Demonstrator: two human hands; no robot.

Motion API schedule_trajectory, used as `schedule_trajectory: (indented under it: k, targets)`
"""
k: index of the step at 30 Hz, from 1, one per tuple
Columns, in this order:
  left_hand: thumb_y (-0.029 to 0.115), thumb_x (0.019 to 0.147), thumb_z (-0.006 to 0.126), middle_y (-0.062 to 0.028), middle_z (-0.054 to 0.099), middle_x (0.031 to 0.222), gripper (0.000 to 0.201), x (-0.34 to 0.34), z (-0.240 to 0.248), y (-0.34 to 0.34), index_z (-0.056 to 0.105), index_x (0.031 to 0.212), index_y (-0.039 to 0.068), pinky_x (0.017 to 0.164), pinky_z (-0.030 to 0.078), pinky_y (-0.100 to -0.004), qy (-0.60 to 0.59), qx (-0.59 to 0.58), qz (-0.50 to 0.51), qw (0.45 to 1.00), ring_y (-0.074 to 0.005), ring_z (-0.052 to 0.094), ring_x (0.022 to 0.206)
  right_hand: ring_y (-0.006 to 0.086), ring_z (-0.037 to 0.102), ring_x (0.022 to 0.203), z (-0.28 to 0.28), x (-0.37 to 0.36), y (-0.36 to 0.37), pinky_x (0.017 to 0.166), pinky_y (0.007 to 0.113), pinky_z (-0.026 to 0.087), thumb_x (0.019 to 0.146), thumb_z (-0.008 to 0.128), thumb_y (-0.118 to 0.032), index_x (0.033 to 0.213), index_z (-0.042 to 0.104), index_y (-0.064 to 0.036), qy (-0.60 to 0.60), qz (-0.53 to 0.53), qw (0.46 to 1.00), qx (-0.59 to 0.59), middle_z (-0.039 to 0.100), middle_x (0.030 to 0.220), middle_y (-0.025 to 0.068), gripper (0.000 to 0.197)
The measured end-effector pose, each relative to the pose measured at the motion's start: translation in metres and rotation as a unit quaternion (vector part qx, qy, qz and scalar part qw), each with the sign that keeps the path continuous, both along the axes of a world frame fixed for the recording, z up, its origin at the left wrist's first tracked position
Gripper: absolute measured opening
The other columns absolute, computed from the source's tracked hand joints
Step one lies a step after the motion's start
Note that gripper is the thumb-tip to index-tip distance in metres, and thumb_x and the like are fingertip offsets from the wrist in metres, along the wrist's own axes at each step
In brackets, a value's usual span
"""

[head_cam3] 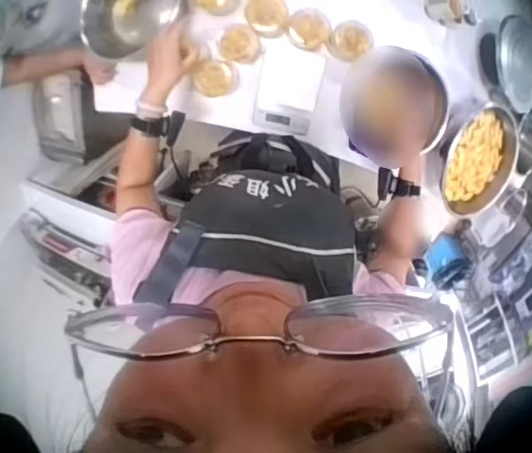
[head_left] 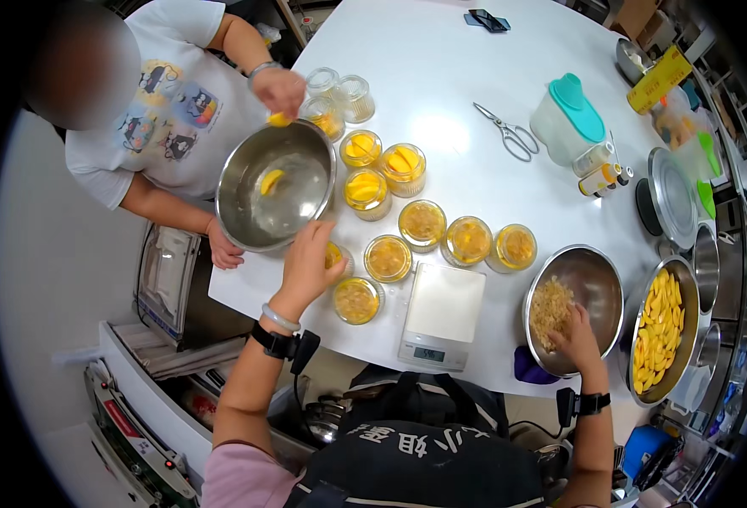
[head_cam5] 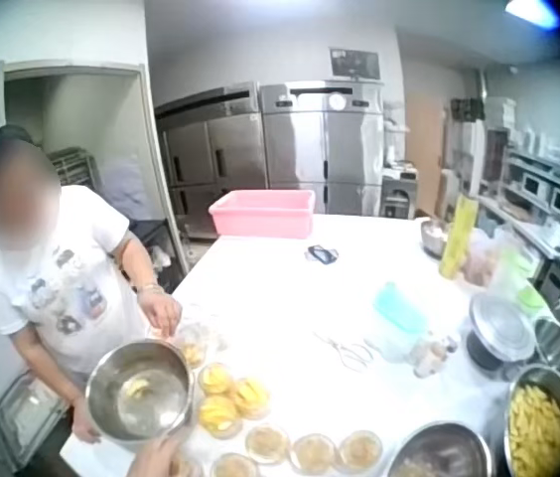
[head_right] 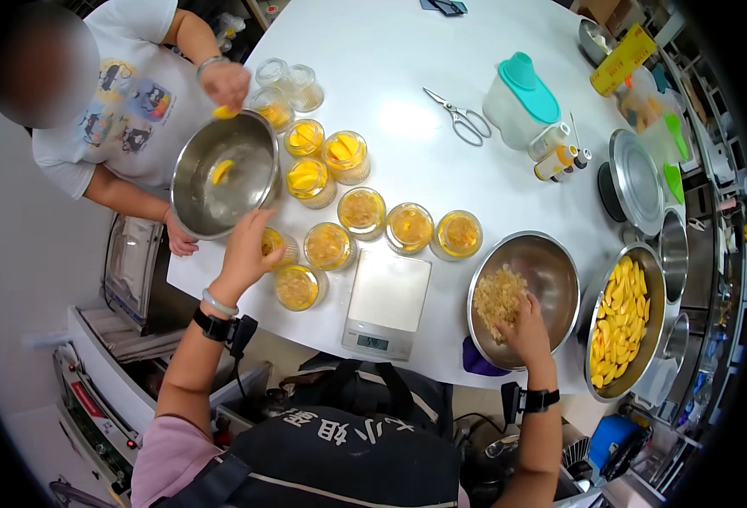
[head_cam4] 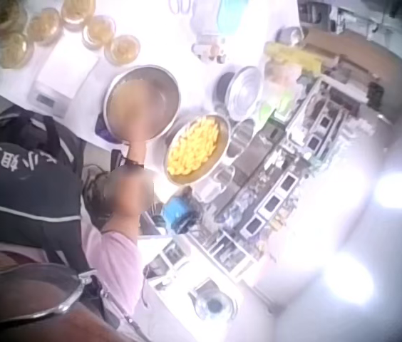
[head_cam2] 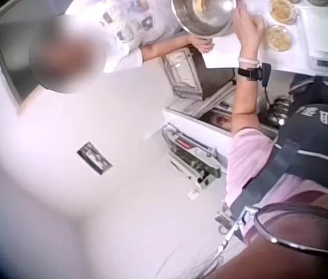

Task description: The person prepares sliced peaches for canning by weighing peach slices into glass jars, then washing a large bowl of peach slices in a sink and transferring them back to the bowl by hand.

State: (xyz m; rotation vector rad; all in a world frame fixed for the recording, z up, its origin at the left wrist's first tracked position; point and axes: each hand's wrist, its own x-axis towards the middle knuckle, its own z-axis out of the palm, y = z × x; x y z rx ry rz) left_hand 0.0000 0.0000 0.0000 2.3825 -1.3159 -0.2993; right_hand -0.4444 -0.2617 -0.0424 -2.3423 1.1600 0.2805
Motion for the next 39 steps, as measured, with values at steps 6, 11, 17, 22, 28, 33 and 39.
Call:
schedule_trajectory:
  k: [6,11,17,22,28,33,39]
  targets:
    - [0.013,0.067,0.072,-0.0172,0.048,0.113,0.059,-0.021,0.0,0.025,0.047,0.119,0.002,0.092,0.04,-0.0397,-0.02,-0.041,0.047,0.998,-0.0361,0.046,0.11,0.0392,0.042,0.118,0.008,-0.011,0.023,0.098,0.04,0.038,0.073,0.071,-0.023,0.128,0.039,-0.0021,-0.072,-0.079,0.994,-0.027,0.035,0.134,0.0219,0.067]
    - [0.013,0.067,0.073,-0.0197,0.047,0.117,0.062,-0.039,-0.007,0.042,0.044,0.12,0.0,0.095,0.038,-0.0407,-0.042,-0.058,0.061,0.996,-0.0377,0.044,0.113,0.0365,0.042,0.119,0.009,-0.017,0.033,0.1,0.037,0.036,0.072,0.07,-0.015,0.127,0.039,-0.0017,-0.098,-0.121,0.987,-0.049,0.037,0.132,0.0199,0.065]
    - [0.014,0.067,0.073,-0.0222,0.045,0.122,0.064,-0.052,0.005,0.055,0.043,0.121,-0.001,0.098,0.036,-0.0424,-0.028,-0.054,0.055,0.997,-0.0398,0.041,0.116,0.0378,0.042,0.118,0.006,-0.017,0.041,0.098,0.039,0.036,0.075,0.068,-0.017,0.127,0.04,-0.0013,-0.133,-0.12,0.982,-0.06,0.038,0.132,0.021,0.061]
    - [0.015,0.067,0.073,-0.0213,0.049,0.12,0.056,-0.061,0.058,0.053,0.05,0.116,0.0,0.099,0.035,-0.0426,-0.056,-0.072,-0.028,0.995,-0.0398,0.042,0.117,0.0379,0.042,0.118,-0.011,-0.033,0.034,0.098,0.039,0.036,0.075,0.068,-0.017,0.127,0.041,-0.0018,-0.157,-0.09,0.978,-0.107,0.039,0.131,0.0205,0.061]
    - [0.008,0.062,0.074,-0.0154,0.058,0.11,0.047,-0.112,0.194,0.044,0.058,0.105,0.004,0.091,0.041,-0.0384,-0.081,-0.183,-0.184,0.962,-0.0328,0.054,0.108,0.0372,0.044,0.116,-0.003,-0.027,0.033,0.097,0.038,0.038,0.077,0.067,-0.018,0.124,0.044,-0.0014,-0.141,-0.083,0.979,-0.119,0.04,0.129,0.0202,0.055]
    - [0.014,0.081,0.061,-0.0186,0.053,0.117,0.04,-0.158,0.276,0.088,0.046,0.118,0.008,0.089,0.041,-0.0532,-0.137,-0.108,-0.313,0.933,-0.0401,0.055,0.104,0.0362,0.046,0.115,-0.011,-0.023,0.032,0.095,0.038,0.039,0.079,0.066,-0.023,0.122,0.047,0.0006,-0.133,-0.074,0.983,-0.107,0.04,0.13,0.0203,0.053]
    - [0.007,0.078,0.06,-0.0161,0.056,0.112,0.035,-0.166,0.279,0.066,0.051,0.111,0.005,0.086,0.042,-0.0443,-0.198,-0.133,-0.381,0.893,-0.0342,0.055,0.101,0.037,0.046,0.116,-0.017,-0.023,0.027,0.095,0.038,0.04,0.078,0.067,-0.027,0.12,0.05,0.0017,-0.086,-0.063,0.99,-0.091,0.04,0.13,0.0223,0.053]
